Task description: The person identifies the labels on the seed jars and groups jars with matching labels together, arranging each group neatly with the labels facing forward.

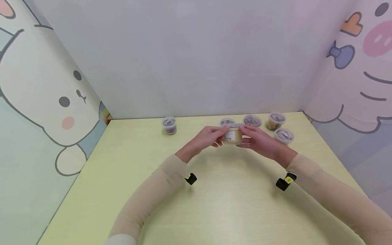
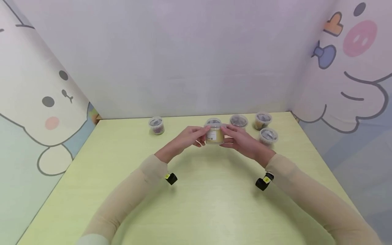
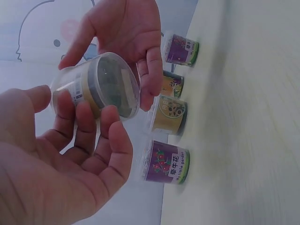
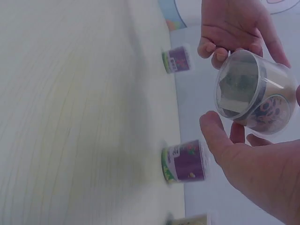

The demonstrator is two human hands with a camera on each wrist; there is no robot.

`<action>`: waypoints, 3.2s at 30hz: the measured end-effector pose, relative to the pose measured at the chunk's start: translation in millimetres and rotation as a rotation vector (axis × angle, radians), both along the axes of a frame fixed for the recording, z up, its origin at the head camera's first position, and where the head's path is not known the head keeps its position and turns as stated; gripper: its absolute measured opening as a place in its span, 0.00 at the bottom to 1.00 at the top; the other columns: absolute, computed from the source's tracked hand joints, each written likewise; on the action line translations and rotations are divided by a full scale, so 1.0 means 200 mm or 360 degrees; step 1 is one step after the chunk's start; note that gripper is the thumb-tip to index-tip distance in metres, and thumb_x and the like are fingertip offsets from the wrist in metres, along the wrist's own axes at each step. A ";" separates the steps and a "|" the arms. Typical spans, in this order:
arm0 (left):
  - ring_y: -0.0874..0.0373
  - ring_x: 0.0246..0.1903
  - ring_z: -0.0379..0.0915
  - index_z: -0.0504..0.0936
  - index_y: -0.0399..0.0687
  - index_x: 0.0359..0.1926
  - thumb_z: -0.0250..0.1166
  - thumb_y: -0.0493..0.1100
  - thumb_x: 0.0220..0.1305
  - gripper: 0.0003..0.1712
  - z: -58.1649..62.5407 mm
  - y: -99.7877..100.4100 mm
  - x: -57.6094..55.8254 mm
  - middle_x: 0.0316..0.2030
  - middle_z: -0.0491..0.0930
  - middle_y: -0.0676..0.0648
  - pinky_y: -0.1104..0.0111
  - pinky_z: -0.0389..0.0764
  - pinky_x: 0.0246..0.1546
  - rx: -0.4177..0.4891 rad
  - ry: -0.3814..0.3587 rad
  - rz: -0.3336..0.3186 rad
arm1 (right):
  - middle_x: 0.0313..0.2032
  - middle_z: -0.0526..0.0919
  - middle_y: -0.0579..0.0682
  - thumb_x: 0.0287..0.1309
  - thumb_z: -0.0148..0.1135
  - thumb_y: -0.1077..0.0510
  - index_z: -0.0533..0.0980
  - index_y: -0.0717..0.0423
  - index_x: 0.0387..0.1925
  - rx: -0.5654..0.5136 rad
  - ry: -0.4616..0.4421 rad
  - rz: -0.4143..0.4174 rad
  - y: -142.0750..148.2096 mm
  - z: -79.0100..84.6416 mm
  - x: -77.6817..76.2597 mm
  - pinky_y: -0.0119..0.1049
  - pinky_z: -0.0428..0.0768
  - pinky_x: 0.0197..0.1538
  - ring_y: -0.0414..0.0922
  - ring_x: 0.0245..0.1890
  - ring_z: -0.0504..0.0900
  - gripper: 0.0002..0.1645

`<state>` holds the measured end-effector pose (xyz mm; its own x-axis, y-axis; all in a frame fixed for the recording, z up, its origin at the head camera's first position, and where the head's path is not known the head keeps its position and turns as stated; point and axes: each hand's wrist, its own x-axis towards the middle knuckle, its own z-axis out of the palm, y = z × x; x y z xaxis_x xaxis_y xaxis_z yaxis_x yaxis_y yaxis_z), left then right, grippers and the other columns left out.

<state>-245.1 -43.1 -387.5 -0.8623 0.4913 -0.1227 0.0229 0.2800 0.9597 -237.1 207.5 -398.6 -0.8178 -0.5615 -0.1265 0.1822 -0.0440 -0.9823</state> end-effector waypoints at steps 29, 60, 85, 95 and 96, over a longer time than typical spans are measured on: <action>0.31 0.47 0.78 0.77 0.37 0.41 0.49 0.74 0.71 0.41 0.01 -0.27 0.02 0.42 0.79 0.40 0.40 0.77 0.53 -0.0046 -0.0010 -0.0005 | 0.58 0.69 0.55 0.79 0.45 0.41 0.64 0.55 0.64 -0.0171 -0.0155 -0.0059 -0.25 0.00 0.01 0.58 0.69 0.67 0.54 0.59 0.76 0.26; 0.45 0.45 0.83 0.71 0.43 0.60 0.46 0.69 0.76 0.35 -0.05 -0.51 0.00 0.54 0.76 0.39 0.56 0.82 0.49 -0.0154 -0.0032 0.0082 | 0.65 0.67 0.60 0.78 0.50 0.50 0.53 0.62 0.76 -0.0058 -0.0197 -0.0046 -0.47 -0.04 0.00 0.58 0.66 0.69 0.53 0.59 0.74 0.36; 0.42 0.55 0.75 0.69 0.31 0.64 0.44 0.61 0.81 0.36 -0.19 -1.05 0.01 0.55 0.76 0.33 0.50 0.76 0.59 -0.0303 -0.0047 0.0384 | 0.66 0.69 0.59 0.71 0.63 0.52 0.58 0.61 0.76 0.0193 0.0043 0.0024 -1.09 -0.22 -0.10 0.44 0.79 0.60 0.53 0.63 0.75 0.40; 0.45 0.52 0.79 0.68 0.30 0.66 0.48 0.55 0.81 0.32 -0.25 -1.13 0.04 0.58 0.73 0.32 0.54 0.79 0.57 -0.0211 -0.0063 0.0428 | 0.67 0.70 0.57 0.68 0.67 0.53 0.62 0.57 0.75 0.0336 0.0262 0.0037 -1.17 -0.27 -0.10 0.39 0.82 0.55 0.53 0.62 0.77 0.40; 0.46 0.52 0.79 0.68 0.30 0.66 0.48 0.55 0.81 0.31 -0.26 -1.14 0.04 0.58 0.73 0.32 0.55 0.80 0.56 -0.0213 -0.0059 0.0432 | 0.66 0.71 0.57 0.68 0.67 0.54 0.62 0.57 0.75 0.0339 0.0274 0.0041 -1.18 -0.26 -0.09 0.39 0.82 0.55 0.53 0.62 0.77 0.40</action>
